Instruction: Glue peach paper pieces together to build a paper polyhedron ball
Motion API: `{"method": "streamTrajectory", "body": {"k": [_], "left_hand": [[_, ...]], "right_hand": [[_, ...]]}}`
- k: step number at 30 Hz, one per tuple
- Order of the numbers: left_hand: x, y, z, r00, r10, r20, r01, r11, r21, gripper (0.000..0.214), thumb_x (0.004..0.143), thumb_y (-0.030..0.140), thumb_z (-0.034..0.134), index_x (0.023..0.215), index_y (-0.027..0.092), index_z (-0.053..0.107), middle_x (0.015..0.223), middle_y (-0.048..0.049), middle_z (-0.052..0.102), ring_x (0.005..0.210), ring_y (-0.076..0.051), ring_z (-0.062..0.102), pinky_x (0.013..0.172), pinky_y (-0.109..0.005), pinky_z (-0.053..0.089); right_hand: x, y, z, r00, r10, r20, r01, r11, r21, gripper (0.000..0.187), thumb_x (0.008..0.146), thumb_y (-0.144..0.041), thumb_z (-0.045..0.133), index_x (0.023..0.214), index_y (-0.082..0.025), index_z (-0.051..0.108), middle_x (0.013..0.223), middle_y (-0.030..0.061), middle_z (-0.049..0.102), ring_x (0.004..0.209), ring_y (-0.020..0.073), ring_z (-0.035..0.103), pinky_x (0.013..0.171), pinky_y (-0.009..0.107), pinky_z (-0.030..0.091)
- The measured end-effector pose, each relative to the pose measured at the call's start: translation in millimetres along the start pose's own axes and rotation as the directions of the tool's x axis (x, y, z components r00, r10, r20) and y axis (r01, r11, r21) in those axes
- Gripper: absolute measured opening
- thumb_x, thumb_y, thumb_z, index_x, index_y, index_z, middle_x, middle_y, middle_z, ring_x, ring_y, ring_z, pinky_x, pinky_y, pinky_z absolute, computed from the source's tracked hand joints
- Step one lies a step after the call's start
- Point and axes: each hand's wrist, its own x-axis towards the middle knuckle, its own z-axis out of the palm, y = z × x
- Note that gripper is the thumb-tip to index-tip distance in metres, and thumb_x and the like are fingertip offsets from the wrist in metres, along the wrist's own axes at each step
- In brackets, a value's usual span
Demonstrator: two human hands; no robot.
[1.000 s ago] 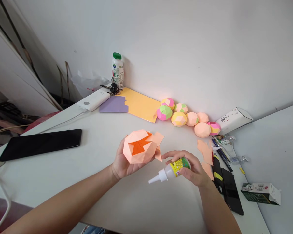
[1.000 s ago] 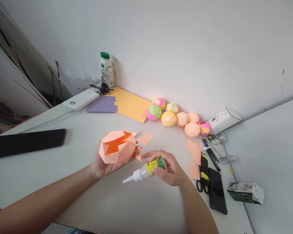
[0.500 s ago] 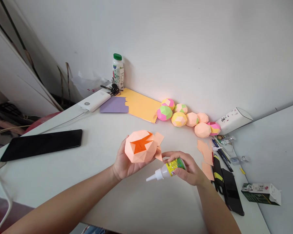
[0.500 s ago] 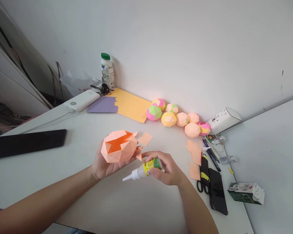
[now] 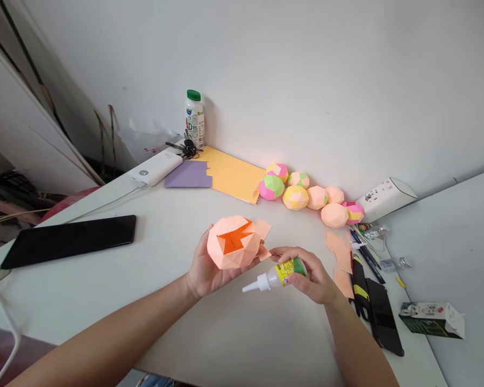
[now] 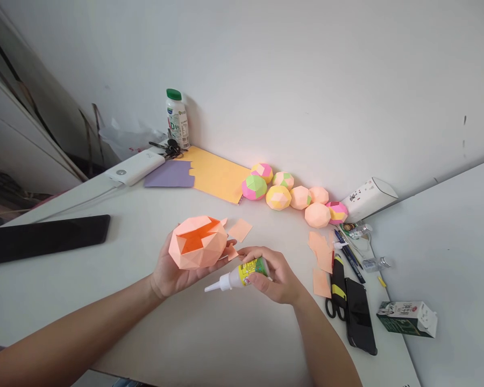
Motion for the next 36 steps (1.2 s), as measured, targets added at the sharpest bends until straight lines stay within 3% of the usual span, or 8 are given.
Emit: {"method": "streamTrajectory", "body": {"k": [6,11,16,22,29,36], "left_hand": [[-1.8,0.1,2.0,0.996,0.062,-0.063,-0.063,0.998,-0.015,0.060,0.087,0.058,0.044,0.129,0.016,0.054,0.126,-0.0167,0.061,0.115,-0.035,0.057,0.102,-0.052,0.040],[-4.4,1.1,6.9,0.994,0.054,-0.096,-0.055,0.998,-0.010,0.054,0.087,0.055,0.045,0.123,0.017,0.058,0.119,-0.0155,0.064,0.113,-0.034,0.058,0.100,-0.052,0.042],[-4.6,-0.7,5.0,0.997,0.036,-0.071,-0.036,0.999,-0.004,0.048,0.087,0.053,0.045,0.119,0.019,0.059,0.119,-0.0170,0.064,0.110,-0.033,0.061,0.104,-0.054,0.039],[-2.1,0.9,3.6,0.995,0.067,-0.067,-0.068,0.998,-0.006,0.045,0.090,0.046,0.042,0.122,0.018,0.057,0.117,-0.0157,0.064,0.115,-0.036,0.057,0.106,-0.057,0.035],[-2.3,5.2,4.3,0.994,0.013,-0.106,-0.014,1.000,-0.002,0.066,0.086,0.047,0.046,0.142,0.012,0.036,0.113,-0.0235,0.065,0.097,-0.033,0.066,0.097,-0.053,0.044],[-1.7,1.9,5.6,0.993,0.053,-0.110,-0.051,0.999,0.016,0.045,0.089,0.045,0.044,0.122,0.016,0.055,0.117,-0.0205,0.065,0.105,-0.036,0.064,0.093,-0.054,0.047]], "right_hand": [[0.1,-1.7,-13.6,0.983,0.134,-0.122,-0.110,0.976,0.190,0.025,0.085,-0.042,0.062,0.100,-0.021,0.063,0.114,0.0117,0.066,0.102,0.0248,0.064,0.081,0.037,0.050],[9.3,3.5,-13.5,0.907,0.327,-0.267,-0.178,0.870,0.460,0.026,0.082,-0.045,0.065,0.087,-0.020,0.066,0.080,0.0023,0.065,0.070,0.0145,0.058,0.063,0.026,0.047],[14.7,7.8,-1.0,0.859,0.417,-0.298,-0.178,0.788,0.590,0.022,0.081,-0.041,0.066,0.080,-0.019,0.068,0.077,0.0003,0.060,0.068,0.0127,0.053,0.067,0.027,0.047],[14.2,13.0,5.2,0.881,0.392,-0.264,-0.146,0.758,0.635,0.021,0.082,-0.040,0.066,0.083,-0.019,0.069,0.076,0.0000,0.059,0.070,0.0126,0.053,0.067,0.026,0.047],[15.8,18.2,3.2,0.915,0.382,-0.131,-0.220,0.744,0.631,0.020,0.079,-0.039,0.067,0.082,-0.019,0.068,0.076,0.0001,0.060,0.070,0.0126,0.052,0.063,0.024,0.042],[16.1,19.8,4.2,0.924,0.372,-0.085,-0.257,0.770,0.583,0.025,0.076,-0.042,0.069,0.084,-0.018,0.065,0.081,0.0028,0.064,0.072,0.0139,0.054,0.063,0.025,0.040]]}}
